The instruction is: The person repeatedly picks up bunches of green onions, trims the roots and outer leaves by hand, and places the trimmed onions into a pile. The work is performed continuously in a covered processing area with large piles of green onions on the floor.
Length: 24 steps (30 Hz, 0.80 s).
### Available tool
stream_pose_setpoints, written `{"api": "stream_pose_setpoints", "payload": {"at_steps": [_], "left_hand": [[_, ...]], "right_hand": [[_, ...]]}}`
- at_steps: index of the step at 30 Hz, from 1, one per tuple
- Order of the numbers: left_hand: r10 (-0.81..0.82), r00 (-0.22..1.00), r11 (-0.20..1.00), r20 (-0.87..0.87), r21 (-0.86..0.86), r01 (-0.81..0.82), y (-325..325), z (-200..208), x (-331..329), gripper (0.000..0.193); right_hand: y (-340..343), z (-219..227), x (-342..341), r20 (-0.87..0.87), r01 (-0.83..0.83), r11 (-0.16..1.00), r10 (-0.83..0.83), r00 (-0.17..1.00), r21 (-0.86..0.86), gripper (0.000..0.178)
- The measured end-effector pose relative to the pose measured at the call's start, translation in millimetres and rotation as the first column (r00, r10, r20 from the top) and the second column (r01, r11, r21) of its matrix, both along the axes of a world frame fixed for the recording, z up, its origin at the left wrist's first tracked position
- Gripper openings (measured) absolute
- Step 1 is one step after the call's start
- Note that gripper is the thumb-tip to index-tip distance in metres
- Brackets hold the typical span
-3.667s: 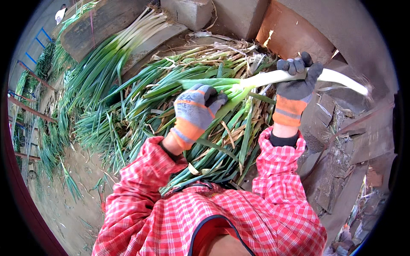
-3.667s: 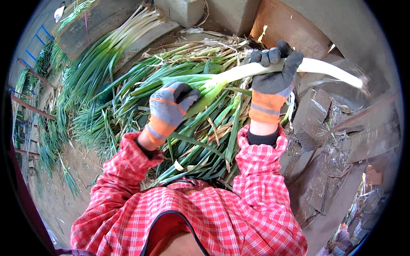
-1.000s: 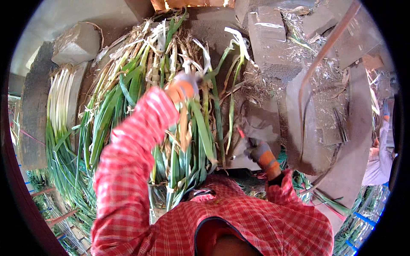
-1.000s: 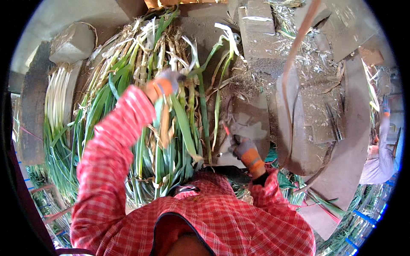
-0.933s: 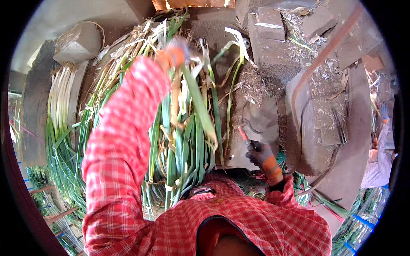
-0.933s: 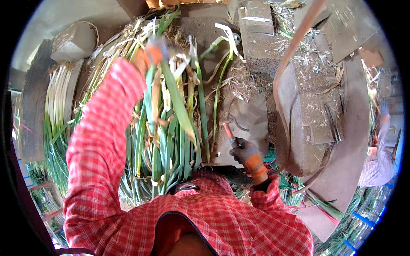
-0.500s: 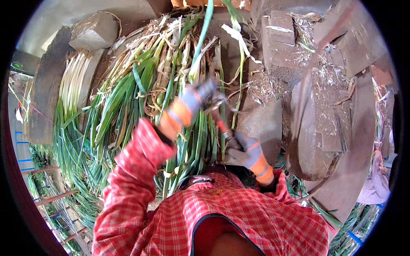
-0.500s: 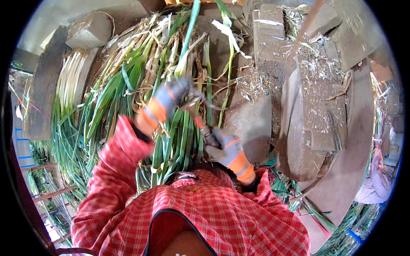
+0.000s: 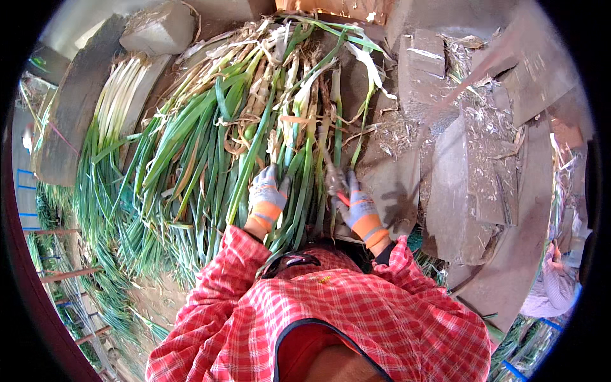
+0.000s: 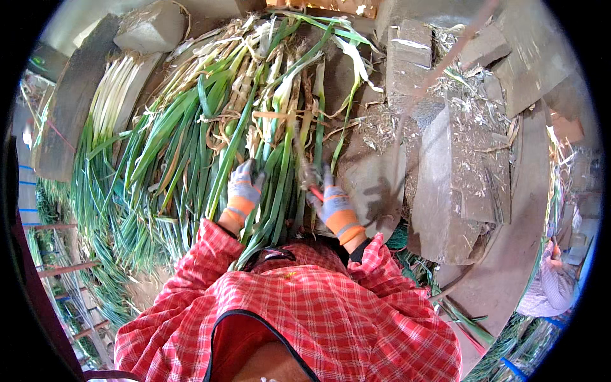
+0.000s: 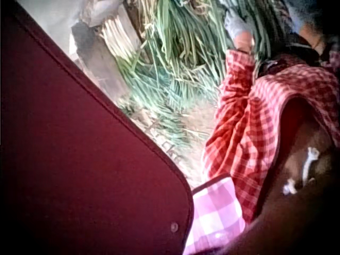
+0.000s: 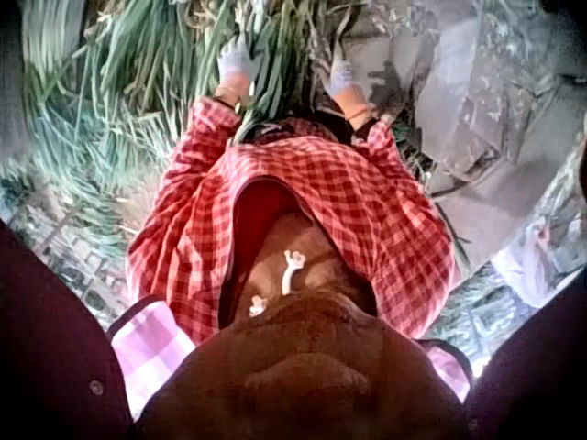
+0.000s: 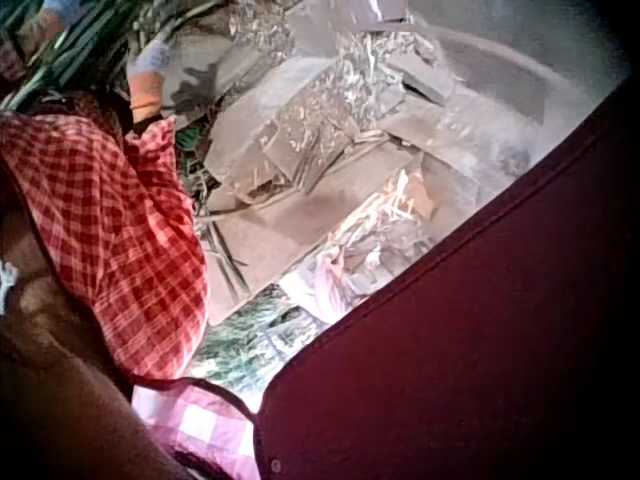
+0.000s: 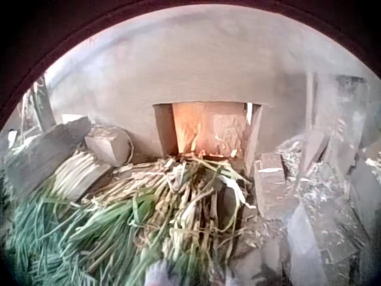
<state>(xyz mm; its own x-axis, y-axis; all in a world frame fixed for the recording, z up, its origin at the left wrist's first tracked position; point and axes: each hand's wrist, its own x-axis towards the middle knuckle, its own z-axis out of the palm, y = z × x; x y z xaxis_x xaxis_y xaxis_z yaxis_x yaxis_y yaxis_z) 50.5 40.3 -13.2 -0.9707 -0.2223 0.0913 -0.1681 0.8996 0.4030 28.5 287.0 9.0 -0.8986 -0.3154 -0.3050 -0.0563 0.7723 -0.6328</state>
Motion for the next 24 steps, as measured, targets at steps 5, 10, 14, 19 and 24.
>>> {"api": "stream_pose_setpoints", "payload": {"at_steps": [5,10,14,19,24], "left_hand": [[0.062,0.913,0.978,0.402,-0.207,0.025,4.2,10.5,-30.0,0.091],[-0.109,0.951,0.99,0.288,0.115,0.079,-49.0,-12.1,-49.3,0.071],[-0.37,0.838,0.899,0.401,0.383,0.214,-104.0,61.8,-77.9,0.066],[0.198,0.946,0.712,-0.257,-0.625,-0.319,-141.2,138.3,-83.0,0.062],[-0.111,0.961,0.975,0.252,-0.158,0.154,-22.1,54.6,-33.2,0.089]], "right_hand": [[-1.9,-11.2,13.6,-0.121,-0.097,0.979,0.119,0.985,0.177,0.07],[-12.9,7.1,-12.4,-0.32,0.053,0.955,0.046,0.946,0.293,0.055],[3.6,-51.3,-30.2,-0.352,0.061,0.958,0.043,0.935,0.28,0.052],[22.5,-91.3,-58.5,-0.265,0.085,0.994,-0.062,0.962,0.075,0.059],[12.2,-60.8,-40.1,-0.096,-0.06,0.961,0.089,0.991,0.269,0.072]]}}
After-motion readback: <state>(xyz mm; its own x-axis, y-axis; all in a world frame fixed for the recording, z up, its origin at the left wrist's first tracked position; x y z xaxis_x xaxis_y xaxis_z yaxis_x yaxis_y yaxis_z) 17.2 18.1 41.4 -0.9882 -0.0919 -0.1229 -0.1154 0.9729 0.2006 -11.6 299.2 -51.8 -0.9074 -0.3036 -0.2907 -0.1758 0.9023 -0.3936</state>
